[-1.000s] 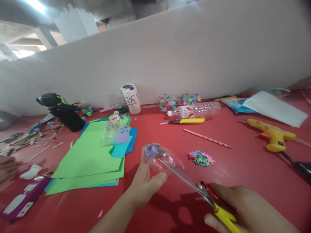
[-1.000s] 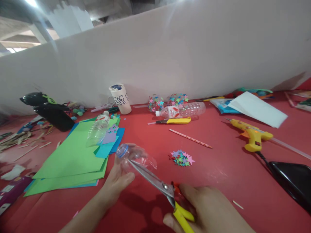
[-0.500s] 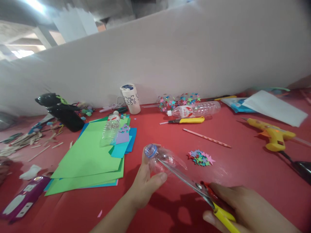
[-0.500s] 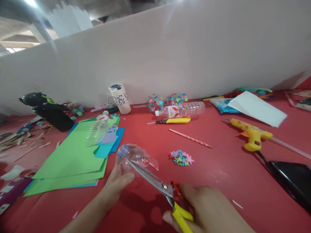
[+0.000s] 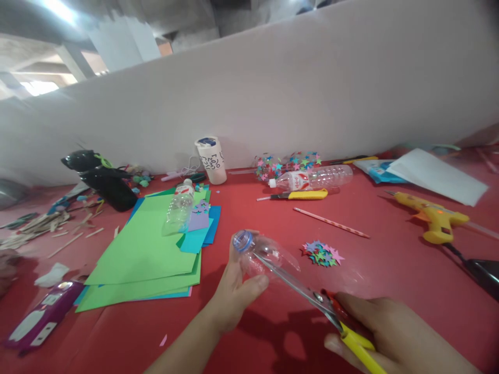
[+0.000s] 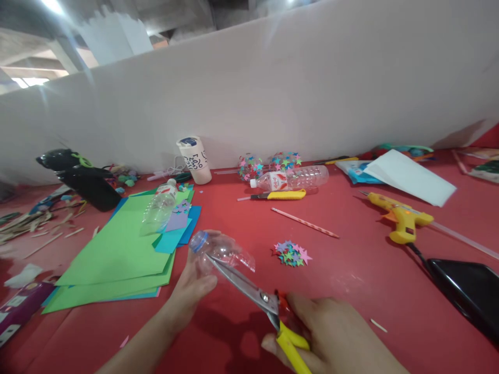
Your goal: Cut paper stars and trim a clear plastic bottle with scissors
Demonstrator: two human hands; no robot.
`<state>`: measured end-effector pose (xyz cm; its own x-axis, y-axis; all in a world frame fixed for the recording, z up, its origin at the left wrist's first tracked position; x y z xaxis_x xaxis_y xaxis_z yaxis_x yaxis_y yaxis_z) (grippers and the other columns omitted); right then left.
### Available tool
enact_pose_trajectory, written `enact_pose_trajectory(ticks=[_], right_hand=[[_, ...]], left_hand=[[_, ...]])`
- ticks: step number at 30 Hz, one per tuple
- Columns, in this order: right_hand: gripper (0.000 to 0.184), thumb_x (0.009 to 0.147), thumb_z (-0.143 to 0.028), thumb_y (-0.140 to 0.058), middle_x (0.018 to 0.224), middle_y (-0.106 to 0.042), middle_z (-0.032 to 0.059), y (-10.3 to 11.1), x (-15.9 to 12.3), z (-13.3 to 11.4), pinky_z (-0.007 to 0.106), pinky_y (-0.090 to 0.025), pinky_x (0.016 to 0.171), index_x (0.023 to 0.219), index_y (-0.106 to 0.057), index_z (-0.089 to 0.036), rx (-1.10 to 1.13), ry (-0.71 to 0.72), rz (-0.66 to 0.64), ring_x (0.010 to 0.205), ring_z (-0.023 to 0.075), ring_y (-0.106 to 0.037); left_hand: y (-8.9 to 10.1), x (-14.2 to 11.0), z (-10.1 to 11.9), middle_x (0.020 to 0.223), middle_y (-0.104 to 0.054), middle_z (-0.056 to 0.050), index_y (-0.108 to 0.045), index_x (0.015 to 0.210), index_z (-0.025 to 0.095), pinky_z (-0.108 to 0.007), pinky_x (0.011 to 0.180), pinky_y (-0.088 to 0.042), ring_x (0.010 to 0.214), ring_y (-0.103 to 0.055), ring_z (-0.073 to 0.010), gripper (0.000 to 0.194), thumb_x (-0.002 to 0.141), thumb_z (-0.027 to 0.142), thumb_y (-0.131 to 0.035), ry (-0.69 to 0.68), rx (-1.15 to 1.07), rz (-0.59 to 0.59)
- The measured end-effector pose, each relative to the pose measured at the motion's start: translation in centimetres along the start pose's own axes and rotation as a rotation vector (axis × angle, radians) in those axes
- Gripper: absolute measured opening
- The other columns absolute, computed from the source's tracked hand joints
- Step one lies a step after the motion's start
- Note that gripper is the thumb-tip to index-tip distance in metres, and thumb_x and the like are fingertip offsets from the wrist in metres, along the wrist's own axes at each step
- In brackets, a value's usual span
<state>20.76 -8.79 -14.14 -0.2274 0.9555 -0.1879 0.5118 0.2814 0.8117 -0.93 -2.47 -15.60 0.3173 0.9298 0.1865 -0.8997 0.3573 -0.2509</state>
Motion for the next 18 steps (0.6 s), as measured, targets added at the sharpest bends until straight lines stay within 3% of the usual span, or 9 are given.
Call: enact_pose_trajectory(ticks=[4, 9, 12, 18], right_hand=[[0.031, 0.076, -0.057, -0.060, 0.063, -0.069, 0.0043, 0.2, 0.1, -0.5, 0.029, -0.042, 0.047, 0.069, -0.056, -0.027, 0.040, 0.025, 0.043, 0.051, 0.0208, -0.059], [0.027, 0.080, -0.051, -0.062, 0.059, -0.066, 0.0009, 1.5, 0.7, -1.9, 0.027, -0.038, 0.045, 0.070, -0.055, -0.027, -0.021, 0.075, 0.120, 0.047, 0.0176, -0.056], [0.029, 0.082, -0.053, -0.058, 0.059, -0.065, 0.0021, 2.3, 1.2, -2.6, 0.028, -0.037, 0.047, 0.071, -0.054, -0.026, -0.068, 0.062, 0.100, 0.049, 0.0182, -0.054], [0.042, 0.086, -0.065, -0.040, 0.063, -0.057, 0.0017, 3.5, 2.6, -2.9, 0.029, -0.035, 0.052, 0.071, -0.043, -0.026, 0.021, 0.122, 0.136, 0.056, 0.0184, -0.051]], left_hand=[[0.2, 0.4, 0.0, 0.120, -0.064, -0.004, -0.053, 0.127, 0.031, -0.041, 0.103, -0.042, 0.113, -0.059, -0.0257, 0.059, 0.073, 0.037, -0.078, -0.008, -0.064, 0.059], [1.1, 1.5, 1.0, 0.116, -0.067, -0.002, -0.056, 0.122, 0.028, -0.038, 0.105, -0.041, 0.117, -0.060, -0.0225, 0.051, 0.074, 0.025, -0.072, 0.038, -0.226, 0.221], [1.3, 2.2, 2.4, 0.112, -0.068, -0.003, -0.059, 0.115, 0.025, -0.040, 0.106, -0.040, 0.116, -0.060, -0.0231, 0.043, 0.074, 0.027, -0.070, 0.038, -0.328, 0.257], [1.4, 3.2, 5.0, 0.103, -0.070, -0.001, -0.058, 0.120, 0.026, -0.041, 0.101, -0.044, 0.099, -0.067, -0.0210, 0.049, 0.072, 0.025, -0.072, 0.021, -0.387, 0.259]])
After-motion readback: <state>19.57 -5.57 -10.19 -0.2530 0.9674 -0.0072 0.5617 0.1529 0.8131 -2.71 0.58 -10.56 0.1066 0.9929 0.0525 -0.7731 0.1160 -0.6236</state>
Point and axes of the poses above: each hand's wrist, its own x-axis towards the middle knuckle, its own y-axis out of the back of the hand, z = x × y, the point moved 2 cm from there along x, towards the middle knuckle
